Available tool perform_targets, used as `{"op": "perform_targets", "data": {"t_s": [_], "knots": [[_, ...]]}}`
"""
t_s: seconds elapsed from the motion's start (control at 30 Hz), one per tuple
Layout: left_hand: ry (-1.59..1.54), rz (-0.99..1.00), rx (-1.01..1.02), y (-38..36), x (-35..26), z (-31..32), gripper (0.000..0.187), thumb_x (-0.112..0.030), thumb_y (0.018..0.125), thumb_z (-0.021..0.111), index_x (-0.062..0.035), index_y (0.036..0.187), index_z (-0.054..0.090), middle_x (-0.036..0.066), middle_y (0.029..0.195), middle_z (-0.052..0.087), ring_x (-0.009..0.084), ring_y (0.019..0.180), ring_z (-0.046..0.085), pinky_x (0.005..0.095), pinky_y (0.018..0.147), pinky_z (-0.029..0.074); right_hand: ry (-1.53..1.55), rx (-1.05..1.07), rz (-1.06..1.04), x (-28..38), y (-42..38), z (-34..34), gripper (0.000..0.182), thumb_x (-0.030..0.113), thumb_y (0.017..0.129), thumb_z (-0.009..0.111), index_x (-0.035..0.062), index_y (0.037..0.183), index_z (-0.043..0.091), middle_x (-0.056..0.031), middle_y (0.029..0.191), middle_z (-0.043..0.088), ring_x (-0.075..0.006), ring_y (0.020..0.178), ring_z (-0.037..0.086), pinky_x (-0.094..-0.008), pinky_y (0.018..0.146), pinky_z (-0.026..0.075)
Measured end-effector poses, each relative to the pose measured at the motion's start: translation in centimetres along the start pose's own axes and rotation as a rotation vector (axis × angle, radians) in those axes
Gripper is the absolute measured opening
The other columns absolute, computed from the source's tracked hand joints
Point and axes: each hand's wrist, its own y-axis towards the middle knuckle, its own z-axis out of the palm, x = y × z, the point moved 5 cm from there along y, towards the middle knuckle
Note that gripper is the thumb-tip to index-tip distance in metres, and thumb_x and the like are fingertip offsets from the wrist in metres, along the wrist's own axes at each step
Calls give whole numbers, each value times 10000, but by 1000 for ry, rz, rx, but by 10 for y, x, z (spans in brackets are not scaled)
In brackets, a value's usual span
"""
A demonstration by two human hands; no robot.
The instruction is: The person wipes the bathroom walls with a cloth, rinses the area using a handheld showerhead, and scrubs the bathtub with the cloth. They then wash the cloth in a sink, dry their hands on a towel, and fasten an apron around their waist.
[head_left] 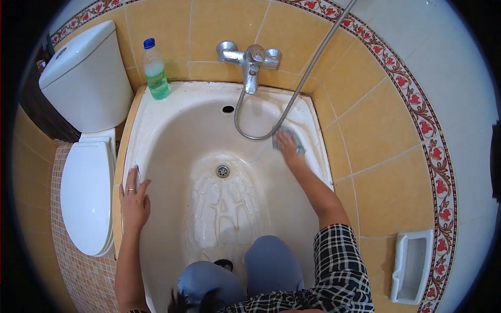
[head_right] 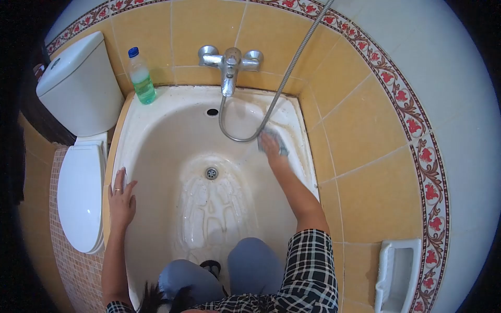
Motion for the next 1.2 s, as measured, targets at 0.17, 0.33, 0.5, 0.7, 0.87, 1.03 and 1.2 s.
{"op": "perform_targets", "data": {"t_s": [0.17, 0.33, 0.5, 0.7, 0.87, 1.03, 1.2], "knots": [[1, 0, -2, 0, 1, -2, 452, 52, 714, 562, -129, 1129, 564, 119, 1495, 296, 291, 1398, 254, 557, 1090, 236, 879, 128, 631, -67, -76, -50, 669, 199, 849, 589, 113, 1446, 301, -176, 1507, 249, -313, 1377, 271, -512, 1110, 222], [14, -7, -2, 0, -1, -1, 446, 61, 709, 579, -114, 1119, 564, 122, 1498, 282, 272, 1409, 227, 545, 1104, 217, 964, 159, 741, -61, -187, -83, 707, 218, 826, 649, -52, 1391, 321, -232, 1461, 313, -393, 1343, 305, -474, 1091, 260], [35, -12, 10, 1, -1, 2, 454, 55, 707, 599, -124, 1124, 565, 120, 1503, 265, 269, 1411, 220, 544, 1106, 218, 1095, 48, 666, -83, -148, -63, 745, 304, 818, 657, -80, 1371, 339, -253, 1462, 296, -408, 1349, 281, -479, 1104, 235], [49, -13, 29, 1, -2, 2, 462, 59, 702, 592, -125, 1125, 564, 123, 1504, 260, 276, 1409, 226, 545, 1103, 224, 1125, 207, 777, -107, 23, 37, 744, 501, 912, 458, -39, 1406, 322, -215, 1500, 251, -337, 1396, 231, -472, 1122, 206], [-128, -32, -27, 1, 2, -6, 445, 51, 741, 575, -79, 1165, 549, 150, 1444, 362, 314, 1370, 298, 516, 1105, 222, 1211, -14, 549, -93, 46, 28, 540, 301, 933, 493, 10, 1375, 388, -186, 1467, 335, -328, 1366, 303, -432, 1115, 252], [-612, -155, -367, -5, 40, 0, 341, 50, 833, 505, 9, 1170, 537, 206, 1347, 458, 369, 1282, 400, 439, 1077, 300, 1393, -274, 901, -92, -57, -6, 295, 69, 899, 521, 2, 1182, 568, -230, 1151, 608, -363, 1106, 571, -399, 958, 436], [-494, -255, -447, -7, 51, -1, 333, 63, 864, 436, 44, 1184, 527, 222, 1327, 470, 365, 1235, 448, 400, 1049, 336, 1772, -377, 1156, -87, -31, -117, 185, 83, 911, 521, -13, 1041, 609, -223, 1004, 643, -337, 976, 626, -406, 848, 464]]}}
